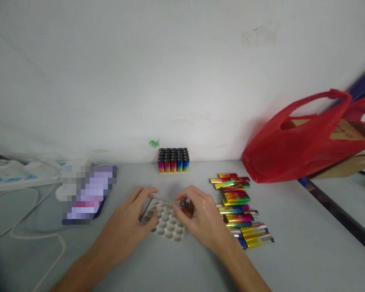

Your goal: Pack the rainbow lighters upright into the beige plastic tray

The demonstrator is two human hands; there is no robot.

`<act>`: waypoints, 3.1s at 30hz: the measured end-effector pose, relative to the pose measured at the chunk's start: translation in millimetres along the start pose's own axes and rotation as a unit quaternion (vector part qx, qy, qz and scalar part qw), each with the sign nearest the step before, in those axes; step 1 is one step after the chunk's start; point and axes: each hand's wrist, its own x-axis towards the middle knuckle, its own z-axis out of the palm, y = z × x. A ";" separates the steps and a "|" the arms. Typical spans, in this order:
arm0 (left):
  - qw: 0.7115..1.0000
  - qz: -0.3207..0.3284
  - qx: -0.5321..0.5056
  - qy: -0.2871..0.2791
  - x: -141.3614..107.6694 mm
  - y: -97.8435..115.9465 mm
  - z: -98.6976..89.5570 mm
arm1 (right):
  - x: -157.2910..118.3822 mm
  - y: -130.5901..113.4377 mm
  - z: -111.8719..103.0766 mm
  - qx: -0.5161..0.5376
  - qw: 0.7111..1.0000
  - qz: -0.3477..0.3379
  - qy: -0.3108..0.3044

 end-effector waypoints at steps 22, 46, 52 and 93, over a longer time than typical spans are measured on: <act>0.984 0.035 -0.124 -0.127 -4.6 6.2 8.4 | -0.2 1.5 9.4 0.019 0.999 0.039 0.000; 0.975 0.040 -0.191 -0.107 6.4 -1.1 8.9 | -53.7 45.8 -110.5 -0.236 0.964 0.066 0.101; 0.975 0.029 -0.194 -0.109 9.1 -2.0 7.9 | -66.5 91.2 -136.1 -0.284 0.955 0.071 0.043; 0.985 0.043 -0.165 0.038 4.3 -1.1 8.5 | 13.9 -19.2 29.9 0.505 0.833 0.226 0.016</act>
